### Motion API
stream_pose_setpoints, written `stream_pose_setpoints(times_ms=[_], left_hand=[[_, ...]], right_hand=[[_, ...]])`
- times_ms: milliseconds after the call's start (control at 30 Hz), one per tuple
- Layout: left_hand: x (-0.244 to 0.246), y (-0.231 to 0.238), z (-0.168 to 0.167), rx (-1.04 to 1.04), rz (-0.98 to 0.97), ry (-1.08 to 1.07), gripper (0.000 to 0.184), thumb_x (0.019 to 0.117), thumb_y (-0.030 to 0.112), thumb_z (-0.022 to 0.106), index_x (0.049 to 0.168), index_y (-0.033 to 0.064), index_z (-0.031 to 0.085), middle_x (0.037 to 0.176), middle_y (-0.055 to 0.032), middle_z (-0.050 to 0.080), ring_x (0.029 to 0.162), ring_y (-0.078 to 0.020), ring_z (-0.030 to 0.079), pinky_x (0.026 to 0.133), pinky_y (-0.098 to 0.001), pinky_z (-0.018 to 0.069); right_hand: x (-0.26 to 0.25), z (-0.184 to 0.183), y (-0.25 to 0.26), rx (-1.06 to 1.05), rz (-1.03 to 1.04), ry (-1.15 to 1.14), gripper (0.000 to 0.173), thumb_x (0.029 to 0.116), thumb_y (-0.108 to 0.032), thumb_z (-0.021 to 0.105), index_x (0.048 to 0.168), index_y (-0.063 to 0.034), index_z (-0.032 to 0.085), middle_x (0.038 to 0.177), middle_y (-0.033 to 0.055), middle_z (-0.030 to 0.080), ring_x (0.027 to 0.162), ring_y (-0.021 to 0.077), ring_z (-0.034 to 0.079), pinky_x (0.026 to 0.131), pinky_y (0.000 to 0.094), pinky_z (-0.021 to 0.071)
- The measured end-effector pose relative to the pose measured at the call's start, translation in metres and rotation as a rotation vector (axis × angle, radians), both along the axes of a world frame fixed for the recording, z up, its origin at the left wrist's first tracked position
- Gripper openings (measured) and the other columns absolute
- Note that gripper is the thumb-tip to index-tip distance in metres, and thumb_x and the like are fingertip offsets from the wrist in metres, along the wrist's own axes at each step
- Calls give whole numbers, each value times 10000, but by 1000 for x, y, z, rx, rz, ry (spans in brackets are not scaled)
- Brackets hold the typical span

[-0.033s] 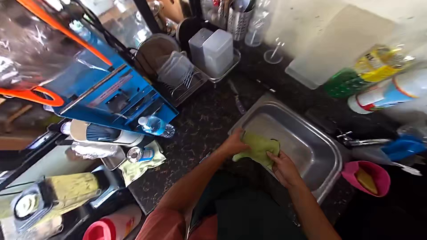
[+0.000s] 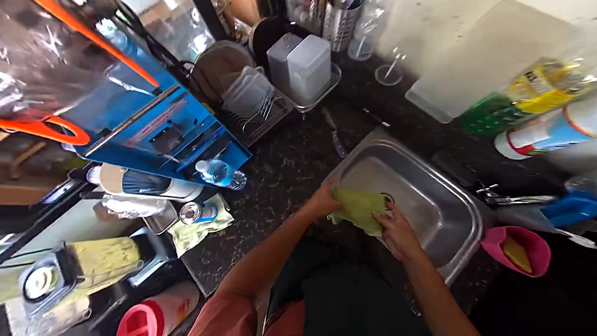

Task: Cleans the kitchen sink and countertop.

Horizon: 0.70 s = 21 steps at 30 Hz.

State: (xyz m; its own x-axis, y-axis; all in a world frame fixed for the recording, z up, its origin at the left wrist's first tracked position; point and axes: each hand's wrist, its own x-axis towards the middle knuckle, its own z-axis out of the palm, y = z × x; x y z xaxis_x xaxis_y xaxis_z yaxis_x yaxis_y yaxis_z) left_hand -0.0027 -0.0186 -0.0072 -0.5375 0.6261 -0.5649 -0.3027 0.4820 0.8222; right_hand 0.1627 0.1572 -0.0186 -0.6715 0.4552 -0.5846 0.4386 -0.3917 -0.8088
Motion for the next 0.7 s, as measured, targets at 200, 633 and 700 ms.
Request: stream_pose_setpoints(times_ms=[200,633,700], left_hand=[[-32,-69,4,-31,-219,364,528,810,22,801,1317,91,670,1303,-206,626,1223,-328,607,1057,-518,500],[-24,-210,-60,-338,182,617,432,910,263,754,1335,239,676,1434,-114,555,1335,-316,513,1105,-550,447],[0,-227,-65,-341,237,568,346,957,273,687,1295,207,709,1376,-110,611,1308,-276,554,1120,-501,449]], right_hand=[[-58,8,-34,392,571,60,582,848,-87,801,1390,-31,597,1302,147,660,1143,217,670,974,375,587],[-175,-74,-124,1111,1405,371,623,1040,-590,445,1541,-223,489,1657,163,329,1560,350,240,1267,590,195],[-190,-116,-154,1223,1456,414,602,1085,-514,363,1568,-164,442,1675,167,292,1580,336,184,1281,584,148]])
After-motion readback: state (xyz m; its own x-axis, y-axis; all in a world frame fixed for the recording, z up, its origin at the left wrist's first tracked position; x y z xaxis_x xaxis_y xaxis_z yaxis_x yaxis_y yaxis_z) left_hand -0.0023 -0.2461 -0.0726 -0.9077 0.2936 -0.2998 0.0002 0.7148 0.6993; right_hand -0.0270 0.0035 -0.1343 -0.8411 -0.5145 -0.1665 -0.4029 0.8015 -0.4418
